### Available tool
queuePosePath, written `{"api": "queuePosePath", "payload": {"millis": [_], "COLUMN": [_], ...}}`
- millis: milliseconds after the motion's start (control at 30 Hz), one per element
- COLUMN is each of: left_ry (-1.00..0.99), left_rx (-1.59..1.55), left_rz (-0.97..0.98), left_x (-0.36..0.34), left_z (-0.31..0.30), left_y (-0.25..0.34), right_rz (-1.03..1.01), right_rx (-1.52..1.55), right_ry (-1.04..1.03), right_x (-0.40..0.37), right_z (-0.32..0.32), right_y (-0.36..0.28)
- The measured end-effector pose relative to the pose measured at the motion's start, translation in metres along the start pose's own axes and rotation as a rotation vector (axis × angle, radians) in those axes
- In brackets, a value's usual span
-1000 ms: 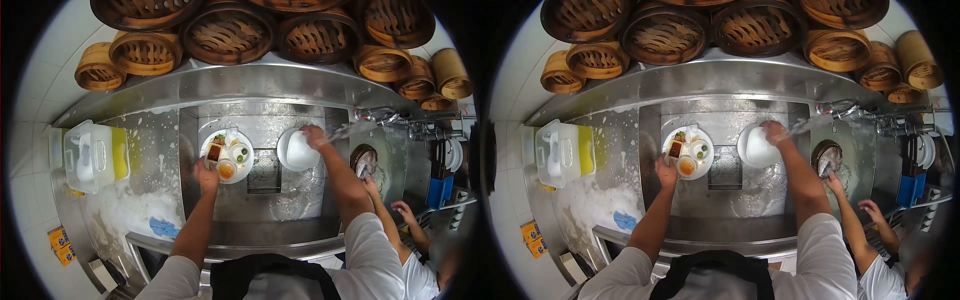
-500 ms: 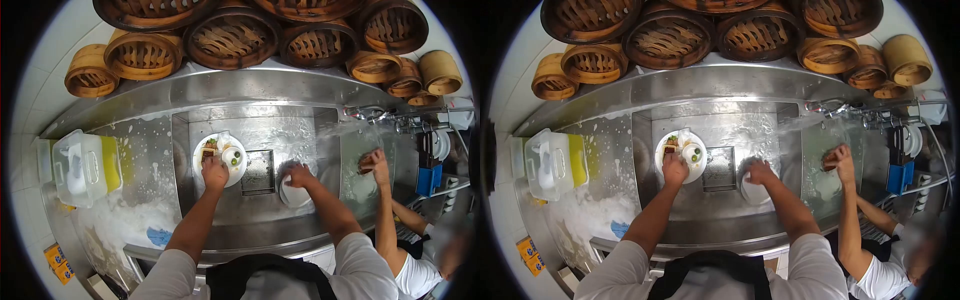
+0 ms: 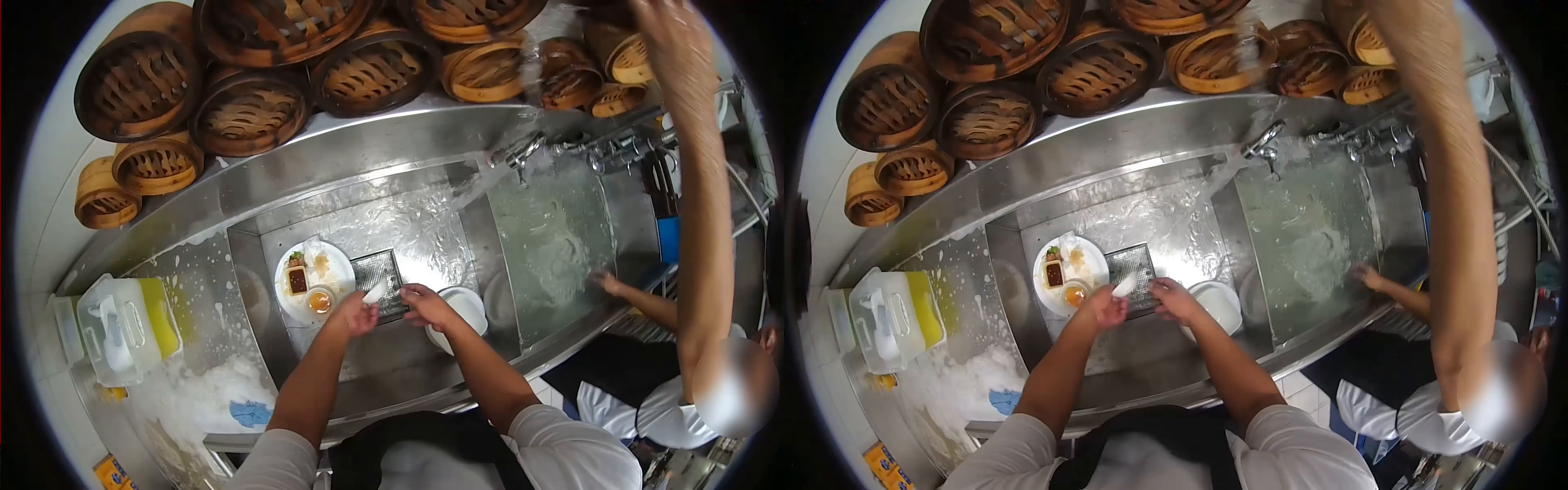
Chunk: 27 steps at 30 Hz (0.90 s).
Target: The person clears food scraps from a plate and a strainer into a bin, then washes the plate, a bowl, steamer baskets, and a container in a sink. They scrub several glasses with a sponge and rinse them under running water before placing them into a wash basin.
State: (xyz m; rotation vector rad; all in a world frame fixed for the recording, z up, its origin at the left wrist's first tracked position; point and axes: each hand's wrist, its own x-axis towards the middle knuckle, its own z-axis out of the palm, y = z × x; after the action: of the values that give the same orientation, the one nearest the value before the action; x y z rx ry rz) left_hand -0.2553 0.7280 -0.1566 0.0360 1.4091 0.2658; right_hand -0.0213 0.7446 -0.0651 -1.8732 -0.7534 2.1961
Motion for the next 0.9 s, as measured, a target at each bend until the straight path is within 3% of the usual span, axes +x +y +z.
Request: {"api": "queuePosePath", "payload": {"millis": [100,167,233,300,367,400,433,467,500,533,567,600,667,700,733,767,833,867,900], "left_ry": [-0.345,-0.39,-0.27,0.086,0.685,0.939,1.159,1.32,1.446,1.353,1.252,1.132,0.961,0.949,0.938,0.732,0.261,-0.018,-0.066], "left_rx": [-0.45,-0.543,-0.494,-0.129,0.383,0.496,0.591,0.68,0.589,0.585,0.585,0.454,0.554,0.498,0.502,0.332,-0.205,-0.565,-0.629], "left_rz": [-0.12,-0.102,0.024,0.308,0.803,1.05,0.977,0.869,0.72,0.635,0.558,0.607,0.504,0.545,0.548,0.535,0.39,0.248,0.238], "left_x": [0.015,0.023,0.03,0.04,0.038,0.03,0.006,0.002,-0.006,-0.006,-0.002,-0.003,0.001,0.024,0.056,0.088,0.08,0.059,0.062], "left_z": [0.049,0.086,0.117,0.118,0.095,0.064,0.037,0.009,-0.011,-0.035,-0.053,-0.059,-0.065,-0.071,-0.066,-0.062,-0.028,0.029,0.072], "left_y": [-0.027,-0.031,-0.024,-0.008,-0.006,-0.014,-0.014,-0.025,-0.03,-0.037,-0.042,-0.041,-0.034,-0.042,-0.051,-0.059,-0.044,-0.023,-0.008], "right_rz": [0.195,0.287,0.342,0.113,-0.188,-0.249,-0.388,-0.39,-0.354,-0.318,-0.314,-0.319,-0.222,-0.223,-0.502,-0.771,-0.729,-0.676,-0.663], "right_rx": [0.2,-0.061,-0.245,-0.065,0.053,0.229,0.165,0.153,0.105,0.062,0.107,0.112,0.331,0.337,-0.005,-0.356,-0.517,-0.68,-0.541], "right_ry": [-0.142,-0.236,-0.341,-0.098,0.013,0.183,0.076,0.062,0.165,0.275,0.235,0.253,0.318,0.334,0.316,0.281,0.347,0.411,0.344], "right_x": [0.005,0.029,0.075,0.086,0.167,0.141,0.169,0.166,0.153,0.137,0.119,0.117,0.125,0.137,0.156,0.163,0.132,0.12,0.133], "right_z": [-0.014,-0.037,-0.067,-0.092,-0.132,-0.123,-0.141,-0.136,-0.127,-0.12,-0.117,-0.113,-0.116,-0.129,-0.142,-0.148,-0.142,-0.14,-0.146], "right_y": [-0.028,-0.041,-0.035,-0.056,-0.05,-0.074,-0.079,-0.087,-0.096,-0.104,-0.104,-0.096,-0.077,-0.058,-0.036,-0.023,-0.028,-0.03,-0.02]}}
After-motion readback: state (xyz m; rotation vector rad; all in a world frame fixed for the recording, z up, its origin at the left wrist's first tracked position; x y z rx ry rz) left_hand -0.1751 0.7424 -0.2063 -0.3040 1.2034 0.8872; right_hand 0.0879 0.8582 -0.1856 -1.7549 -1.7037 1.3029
